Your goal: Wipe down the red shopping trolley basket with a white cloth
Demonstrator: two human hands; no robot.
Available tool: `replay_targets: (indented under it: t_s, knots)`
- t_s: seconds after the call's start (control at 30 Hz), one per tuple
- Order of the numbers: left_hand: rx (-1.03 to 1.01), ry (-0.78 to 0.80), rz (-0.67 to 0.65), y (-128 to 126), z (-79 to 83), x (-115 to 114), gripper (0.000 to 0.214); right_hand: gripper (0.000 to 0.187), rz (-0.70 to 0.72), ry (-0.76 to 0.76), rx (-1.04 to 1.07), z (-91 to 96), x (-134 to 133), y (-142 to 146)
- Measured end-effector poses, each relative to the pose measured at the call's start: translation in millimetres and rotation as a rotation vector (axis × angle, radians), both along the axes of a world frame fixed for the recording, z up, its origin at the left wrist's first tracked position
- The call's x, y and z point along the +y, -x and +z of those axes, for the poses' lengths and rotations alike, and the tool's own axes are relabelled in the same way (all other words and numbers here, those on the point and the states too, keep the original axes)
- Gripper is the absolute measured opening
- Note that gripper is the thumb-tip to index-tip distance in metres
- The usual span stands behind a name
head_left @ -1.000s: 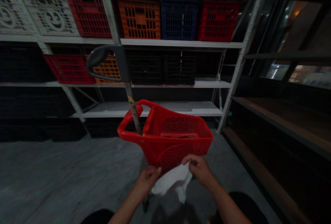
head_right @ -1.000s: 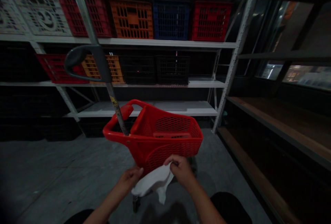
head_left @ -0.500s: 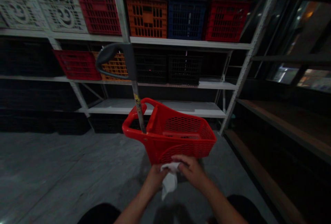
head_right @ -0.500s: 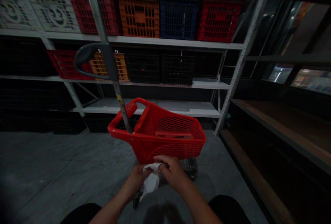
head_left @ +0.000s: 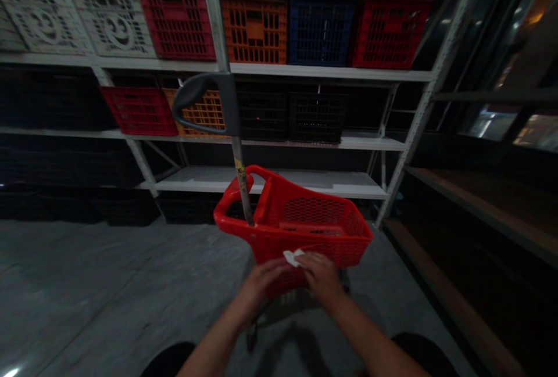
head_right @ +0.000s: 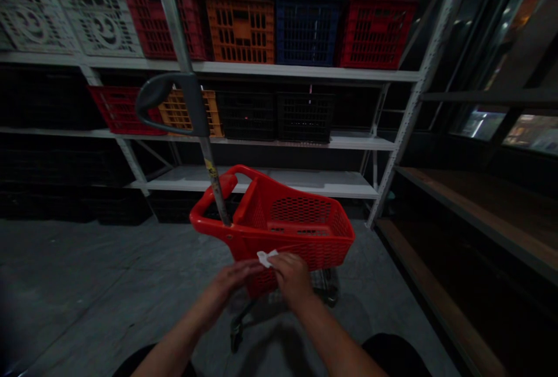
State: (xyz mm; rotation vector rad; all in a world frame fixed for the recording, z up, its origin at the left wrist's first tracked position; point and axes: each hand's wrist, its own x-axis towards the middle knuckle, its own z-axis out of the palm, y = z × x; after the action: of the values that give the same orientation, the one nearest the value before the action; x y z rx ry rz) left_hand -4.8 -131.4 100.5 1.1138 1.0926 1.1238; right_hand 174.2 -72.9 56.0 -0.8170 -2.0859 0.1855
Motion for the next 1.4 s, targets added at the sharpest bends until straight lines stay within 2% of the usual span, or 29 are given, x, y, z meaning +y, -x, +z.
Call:
replay_targets:
  t_s: [0.13,0.17,0.23,0.27,0.37,0.43,0.5,0.57,0.73,0.8,0.87,1.0,1.07,1.13,1.3,1.37,1.4]
  knots:
    - [0.773,-0.483,0.629,44,31.8,38,0.048,0.033,-0.165,-0.033,0.122,31.7,36,36]
    - [0.932,-0.578,0.723,52,35.9,48,0.052,0.036,-0.163,-0.014,0.124,34.1,43,50]
    - [1.225,-0.632,0.780,64,38.6,66,0.050,0.043,-0.106,0.017,0.073,29.7,54,75]
    - [1.351,-0.625,0.762,67,37.7,72,0.043,0.046,-0.067,0.017,0.032,23.5,59,82]
    - [1.596,-0.601,0.677,70,31.9,80,0.038,0.051,0.021,-0.028,-0.041,-3.4,71,74]
    - [1.643,-0.617,0.665,70,29.1,80,0.042,0.056,0.011,-0.021,-0.025,-20.7,78,50]
    - [1.646,-0.624,0.675,69,28.3,80,0.044,0.057,-0.058,0.019,0.006,-31.9,82,28]
    - [1.647,-0.623,0.689,68,28.3,81,0.046,0.056,-0.125,0.052,0.022,-33.8,81,27]
    - [1.671,-0.623,0.723,68,27.4,83,0.044,0.054,-0.090,-0.006,0.011,-12.7,65,95]
    - [1.690,-0.621,0.721,69,26.9,82,0.042,0.056,-0.070,-0.037,-0.006,-10.2,61,108]
    - [1.708,-0.622,0.712,70,26.7,82,0.043,0.058,-0.070,-0.060,-0.029,-17.3,63,96]
    - [1.725,-0.609,0.714,70,26.9,82,0.046,0.058,-0.168,-0.048,-0.047,-43.3,74,39]
    - [1.727,-0.601,0.726,67,26.5,82,0.046,0.057,-0.230,-0.005,-0.039,-46.1,76,30]
    - [1.730,-0.603,0.736,64,25.7,83,0.045,0.054,-0.235,0.029,-0.034,-36.2,73,47]
    - [1.759,-0.617,0.732,61,23.8,82,0.038,0.048,-0.078,-0.014,-0.003,3.9,62,126]
    - [1.768,-0.620,0.728,63,23.6,82,0.037,0.050,-0.058,-0.032,-0.015,3.7,62,129]
    - [1.768,-0.622,0.727,66,23.7,82,0.036,0.052,-0.064,-0.036,-0.027,-1.7,63,121]
